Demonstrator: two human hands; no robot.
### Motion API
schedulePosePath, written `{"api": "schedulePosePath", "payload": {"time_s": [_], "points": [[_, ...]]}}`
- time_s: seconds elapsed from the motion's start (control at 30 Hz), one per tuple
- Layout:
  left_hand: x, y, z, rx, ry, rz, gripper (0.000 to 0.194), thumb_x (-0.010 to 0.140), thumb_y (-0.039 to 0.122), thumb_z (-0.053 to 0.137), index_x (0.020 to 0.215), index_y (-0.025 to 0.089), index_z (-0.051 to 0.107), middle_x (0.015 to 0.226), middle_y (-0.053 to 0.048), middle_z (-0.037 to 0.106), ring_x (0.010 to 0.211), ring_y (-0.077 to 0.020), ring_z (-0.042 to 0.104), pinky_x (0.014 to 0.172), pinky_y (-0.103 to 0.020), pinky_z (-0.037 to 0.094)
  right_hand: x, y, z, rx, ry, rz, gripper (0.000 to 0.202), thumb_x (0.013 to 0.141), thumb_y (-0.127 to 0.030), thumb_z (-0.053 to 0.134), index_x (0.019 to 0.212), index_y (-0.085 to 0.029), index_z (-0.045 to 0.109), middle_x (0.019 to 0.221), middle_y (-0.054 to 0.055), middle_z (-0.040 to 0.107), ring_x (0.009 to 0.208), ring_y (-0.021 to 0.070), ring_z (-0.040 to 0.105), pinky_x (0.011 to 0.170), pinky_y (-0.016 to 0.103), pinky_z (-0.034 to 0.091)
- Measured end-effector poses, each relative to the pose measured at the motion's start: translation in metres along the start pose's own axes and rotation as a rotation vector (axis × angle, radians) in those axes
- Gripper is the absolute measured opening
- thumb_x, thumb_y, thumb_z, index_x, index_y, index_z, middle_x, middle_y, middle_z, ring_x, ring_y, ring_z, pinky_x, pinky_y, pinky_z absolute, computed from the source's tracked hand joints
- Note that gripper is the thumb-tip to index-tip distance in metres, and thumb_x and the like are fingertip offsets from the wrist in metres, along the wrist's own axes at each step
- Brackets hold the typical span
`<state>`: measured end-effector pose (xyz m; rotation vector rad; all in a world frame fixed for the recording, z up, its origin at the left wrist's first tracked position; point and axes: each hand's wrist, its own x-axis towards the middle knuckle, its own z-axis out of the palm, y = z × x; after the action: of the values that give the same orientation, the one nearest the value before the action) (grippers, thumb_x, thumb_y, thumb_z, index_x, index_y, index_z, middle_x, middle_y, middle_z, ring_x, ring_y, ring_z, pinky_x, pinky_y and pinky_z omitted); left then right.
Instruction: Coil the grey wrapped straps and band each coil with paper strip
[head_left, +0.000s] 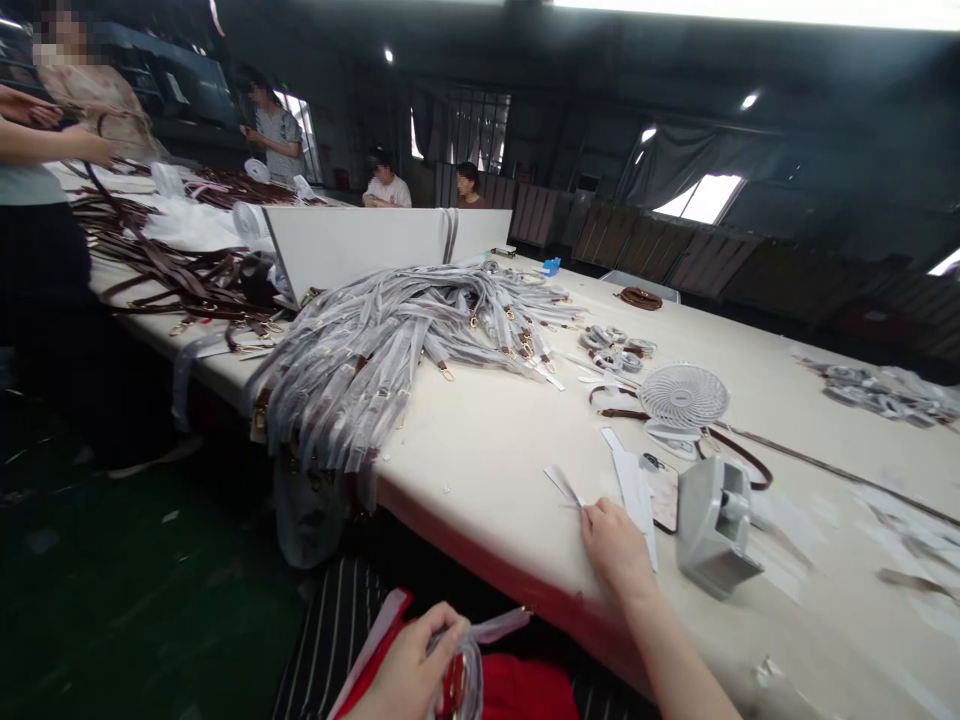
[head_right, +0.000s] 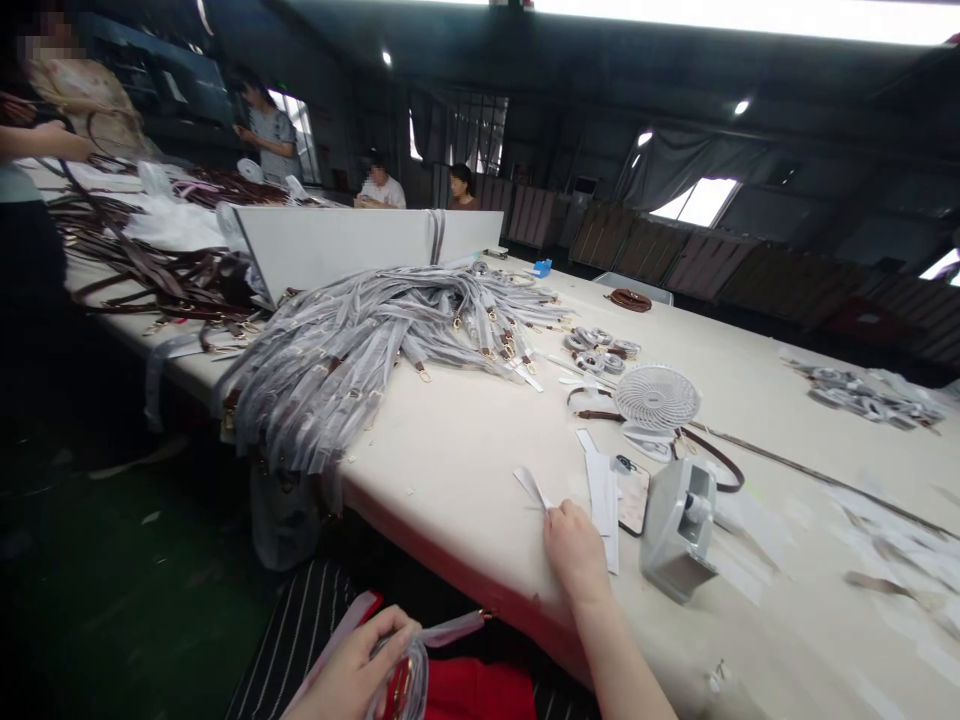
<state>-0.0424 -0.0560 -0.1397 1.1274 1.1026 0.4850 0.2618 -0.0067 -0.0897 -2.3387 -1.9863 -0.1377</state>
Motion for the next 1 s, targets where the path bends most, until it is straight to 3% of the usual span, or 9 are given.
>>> {"api": "schedulePosePath", "payload": {"time_s": [0.17,0.33,0.47,0.57,0.7,0.87,1.0], "points": [[0.001,-0.003,0.001,0.016,0.001,0.033,0.052,0.078,0.073,0.049,0.081,0.021,0.051,0.05,0.007,0.05,0.039,-0.0101,0.044,0.041,-0.021,0.031,0.009,0.01,0.0,0.015,0.042,0.04,0.017,0.089,-0.015,0.049,0.085,-0.016,0.065,0.086,0.01,0.068,0.083,0.0246,0.065,0.073,0.033,0.045],[-0.004,0.0,-0.004,0.034,-0.007,0.019,0.047,0.082,0.068,0.05,0.083,0.021,0.052,0.051,0.007,0.051,0.041,-0.011,0.047,0.042,-0.021,0.033,-0.002,0.003,-0.024,0.145,0.109,0.041,0.029,0.097,-0.023,0.034,0.11,-0.016,0.058,0.106,0.013,0.067,0.093,0.0244,0.066,0.08,0.034,0.049],[-0.011,0.002,-0.012,-0.035,-0.017,-0.019,0.045,0.084,0.066,0.048,0.089,0.021,0.052,0.053,0.005,0.056,0.047,-0.0133,0.054,0.046,-0.023,0.041,-0.036,-0.029,-0.047,0.403,-0.112,-0.182,0.034,0.099,-0.035,0.034,0.124,-0.026,0.055,0.11,0.005,0.071,0.1,0.0232,0.068,0.085,0.035,0.051],[-0.014,-0.003,-0.015,-0.093,0.011,-0.025,0.047,0.084,0.067,0.046,0.09,0.021,0.053,0.055,0.004,0.059,0.047,-0.0134,0.054,0.047,-0.024,0.043,-0.062,-0.054,-0.052,0.479,-0.294,-0.244,0.038,0.099,-0.046,0.032,0.106,-0.028,0.065,0.105,0.004,0.074,0.097,0.0259,0.068,0.082,0.038,0.05],[-0.016,-0.006,-0.014,-0.145,0.04,-0.071,0.044,0.085,0.065,0.046,0.087,0.022,0.051,0.053,0.006,0.056,0.043,-0.0123,0.052,0.042,-0.023,0.04,-0.086,-0.076,-0.053,0.52,-0.372,-0.164,0.034,0.092,-0.051,0.044,0.08,-0.026,0.064,0.079,0.002,0.073,0.073,0.0237,0.067,0.065,0.033,0.046],[-0.017,0.001,-0.016,-0.09,0.022,-0.027,0.04,0.087,0.06,0.046,0.087,0.02,0.053,0.056,0.005,0.056,0.046,-0.0126,0.054,0.046,-0.024,0.041,-0.099,-0.094,-0.066,0.459,-0.441,-0.246,0.024,0.085,-0.04,0.055,0.068,-0.026,0.06,0.065,-0.001,0.068,0.062,0.0208,0.064,0.058,0.03,0.039],[-0.019,0.01,-0.019,0.13,0.054,0.072,0.036,0.091,0.051,0.044,0.088,0.018,0.06,0.074,0.0,0.064,0.068,-0.0148,0.059,0.065,-0.027,0.047,-0.104,-0.109,-0.069,0.301,-0.419,-0.328,0.021,0.083,-0.031,0.057,0.063,-0.025,0.057,0.062,0.0,0.068,0.06,0.0207,0.064,0.055,0.031,0.033]]}}
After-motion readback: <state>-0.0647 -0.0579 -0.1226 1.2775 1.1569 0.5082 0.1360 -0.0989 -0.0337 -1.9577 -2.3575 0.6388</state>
